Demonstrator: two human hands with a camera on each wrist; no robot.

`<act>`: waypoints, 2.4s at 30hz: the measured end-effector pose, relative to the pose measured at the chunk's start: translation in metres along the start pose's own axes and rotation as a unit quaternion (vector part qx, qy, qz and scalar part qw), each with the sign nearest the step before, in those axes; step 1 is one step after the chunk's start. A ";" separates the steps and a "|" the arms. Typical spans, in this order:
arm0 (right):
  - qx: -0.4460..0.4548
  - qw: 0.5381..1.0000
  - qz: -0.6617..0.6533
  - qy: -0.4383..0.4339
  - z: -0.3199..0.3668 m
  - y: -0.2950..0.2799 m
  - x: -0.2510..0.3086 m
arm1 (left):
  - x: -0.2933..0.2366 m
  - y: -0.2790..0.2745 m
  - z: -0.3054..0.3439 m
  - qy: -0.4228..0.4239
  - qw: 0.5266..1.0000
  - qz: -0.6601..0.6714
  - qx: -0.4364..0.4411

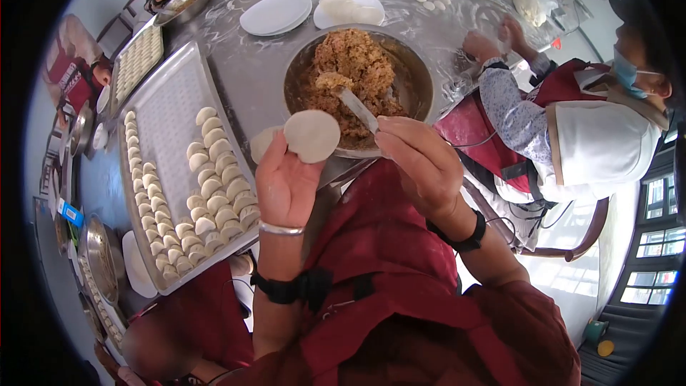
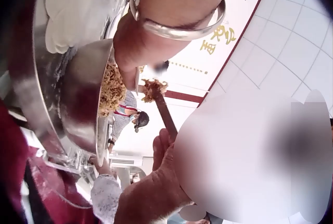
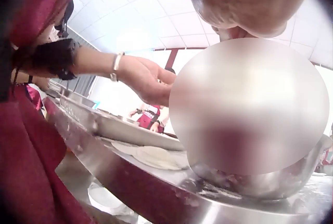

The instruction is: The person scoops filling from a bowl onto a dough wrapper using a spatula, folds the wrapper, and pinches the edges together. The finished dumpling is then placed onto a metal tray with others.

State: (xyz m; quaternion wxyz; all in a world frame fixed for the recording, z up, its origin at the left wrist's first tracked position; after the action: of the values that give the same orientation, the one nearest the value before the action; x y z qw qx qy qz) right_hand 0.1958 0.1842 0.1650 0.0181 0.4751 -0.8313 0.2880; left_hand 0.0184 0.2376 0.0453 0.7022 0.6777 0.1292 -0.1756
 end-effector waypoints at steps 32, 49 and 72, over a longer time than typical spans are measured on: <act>-0.087 0.831 -0.323 0.444 0.061 0.012 -0.017 | 0.018 0.010 0.030 0.030 0.999 -0.037 -0.024; -0.106 0.748 -0.378 0.535 0.085 0.019 -0.043 | 0.014 0.017 0.043 0.056 0.998 -0.016 -0.016; 0.100 0.991 -0.083 0.014 0.044 0.004 0.047 | -0.006 0.003 0.046 0.012 0.999 -0.036 -0.036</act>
State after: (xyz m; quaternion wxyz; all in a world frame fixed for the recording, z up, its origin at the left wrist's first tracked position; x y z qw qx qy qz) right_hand 0.1776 0.1271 0.1414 0.0058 0.5378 -0.7557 0.3737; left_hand 0.0120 0.1918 0.0527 0.7177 0.6491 0.1682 -0.1877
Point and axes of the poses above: each hand's wrist, its own z-axis away from the middle knuckle, its own y-axis out of the palm, x = y × z, the point moved 9 cm from there along -z, towards the middle knuckle, and after that the axes turned 5 degrees about y, right-handed, at the moved point
